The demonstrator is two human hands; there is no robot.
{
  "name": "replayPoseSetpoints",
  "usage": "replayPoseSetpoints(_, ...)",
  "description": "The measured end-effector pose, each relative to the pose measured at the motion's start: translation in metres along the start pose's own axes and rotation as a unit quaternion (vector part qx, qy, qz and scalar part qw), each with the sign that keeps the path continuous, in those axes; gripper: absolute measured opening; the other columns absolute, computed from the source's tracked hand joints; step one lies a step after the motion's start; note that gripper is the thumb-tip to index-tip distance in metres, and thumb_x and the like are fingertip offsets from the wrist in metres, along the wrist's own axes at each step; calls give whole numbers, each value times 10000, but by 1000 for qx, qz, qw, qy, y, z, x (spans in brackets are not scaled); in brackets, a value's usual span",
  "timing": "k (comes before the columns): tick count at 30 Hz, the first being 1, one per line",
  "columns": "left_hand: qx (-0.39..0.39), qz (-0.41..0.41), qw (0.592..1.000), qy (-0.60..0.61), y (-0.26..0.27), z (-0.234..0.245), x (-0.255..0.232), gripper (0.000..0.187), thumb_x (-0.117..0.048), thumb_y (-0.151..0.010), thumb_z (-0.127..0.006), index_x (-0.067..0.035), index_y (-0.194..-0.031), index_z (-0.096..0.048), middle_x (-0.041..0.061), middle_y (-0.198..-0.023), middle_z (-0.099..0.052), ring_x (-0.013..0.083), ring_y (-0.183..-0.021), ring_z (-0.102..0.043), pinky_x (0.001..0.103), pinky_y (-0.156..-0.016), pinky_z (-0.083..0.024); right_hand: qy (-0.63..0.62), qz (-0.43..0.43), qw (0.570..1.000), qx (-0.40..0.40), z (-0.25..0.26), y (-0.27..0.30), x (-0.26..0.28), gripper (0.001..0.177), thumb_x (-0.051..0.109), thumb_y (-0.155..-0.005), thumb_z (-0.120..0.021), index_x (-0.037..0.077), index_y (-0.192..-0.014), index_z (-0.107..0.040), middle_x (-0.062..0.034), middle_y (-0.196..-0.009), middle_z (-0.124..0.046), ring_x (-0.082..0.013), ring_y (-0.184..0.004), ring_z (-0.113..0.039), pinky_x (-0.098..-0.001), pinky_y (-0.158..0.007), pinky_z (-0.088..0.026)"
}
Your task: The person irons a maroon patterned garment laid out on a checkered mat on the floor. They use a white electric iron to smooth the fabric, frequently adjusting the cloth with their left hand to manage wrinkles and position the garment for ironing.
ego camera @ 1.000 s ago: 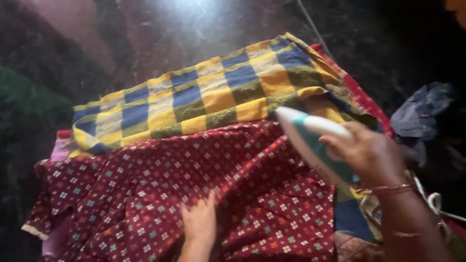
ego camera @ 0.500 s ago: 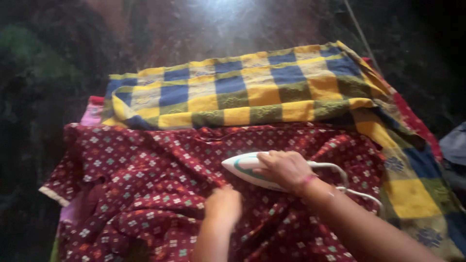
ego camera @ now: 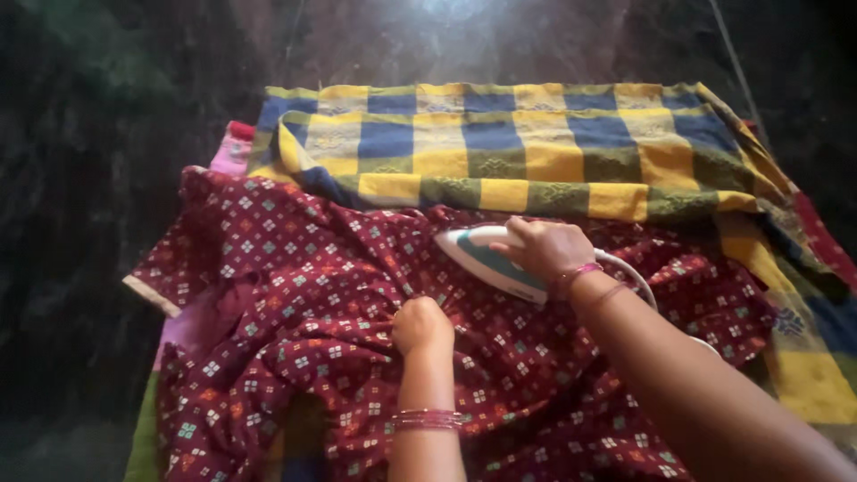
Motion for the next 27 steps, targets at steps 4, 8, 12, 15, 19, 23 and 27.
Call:
replayPoseSetpoints(4,17,17,1000,20,1,16,-4,242,-132,-978,-560,-65,-1000,-790,162,-1118,-737,363,-1066,-719,471,-889,-601,4,-90,996,-6,4,-16,23,511,686,-919,-535,196,-969,-673,-122,-788,-738,-344,-721,-742,-459,-589,-574)
replayPoseSetpoints(8,65,52,995,45,-1,17,5,246,-176,-1003,-561,-61,-1050,-774,181,-1154,-727,377,-1089,-711,466,-900,-600,8,-127,984,125,-5,-1,43,565,691,-972,-434,170,-1092,-616,-129,-798,-748,-301,-714,-768,-444,-597,-611)
replayPoseSetpoints(12,93,42,992,79,-12,23,14,218,-195,-964,-616,-76,-1074,-762,180,-1163,-718,383,-1106,-697,468,-921,-586,0,-92,989,113,-2,1,41,577,698,-964,-413,180,-1112,-622,-137,-844,-758,-319,-761,-768,-467,-651,-605)
replayPoseSetpoints(15,95,33,990,95,-10,22,20,210,-153,-911,-659,-73,-1065,-778,186,-1152,-728,377,-1108,-700,461,-950,-571,15,-143,987,68,-2,-6,40,599,718,-938,-434,174,-1086,-636,-148,-875,-757,-359,-826,-752,-498,-680,-589)
replayPoseSetpoints(19,79,39,989,116,-17,22,22,207,-149,-911,-649,-67,-1052,-777,196,-1162,-726,383,-1107,-696,462,-941,-573,11,-202,978,49,-8,-22,45,623,719,-963,-434,147,-1117,-628,-188,-870,-747,-391,-852,-744,-512,-702,-584)
replayPoseSetpoints(23,8,64,979,194,-21,45,32,226,-258,-987,-605,-123,-1128,-718,148,-1095,-742,364,-1034,-716,480,-881,-575,-7,-183,980,77,-5,-10,58,593,690,-958,-437,156,-1153,-605,-186,-830,-741,-369,-757,-757,-488,-621,-602)
replayPoseSetpoints(27,-109,94,952,271,-15,79,46,416,-355,-946,-659,-139,-1285,-552,168,-1154,-656,339,-943,-725,474,-732,-608,29,-128,977,167,-5,31,73,540,652,-980,-408,167,-1138,-583,-147,-765,-745,-309,-665,-770,-437,-569,-618)
Point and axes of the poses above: each hand's wrist, its own y-axis away from the middle knuckle, its own z-axis out of the back of the hand, x = y × z, the point moved 4 cm from there along -y, towards the middle knuckle
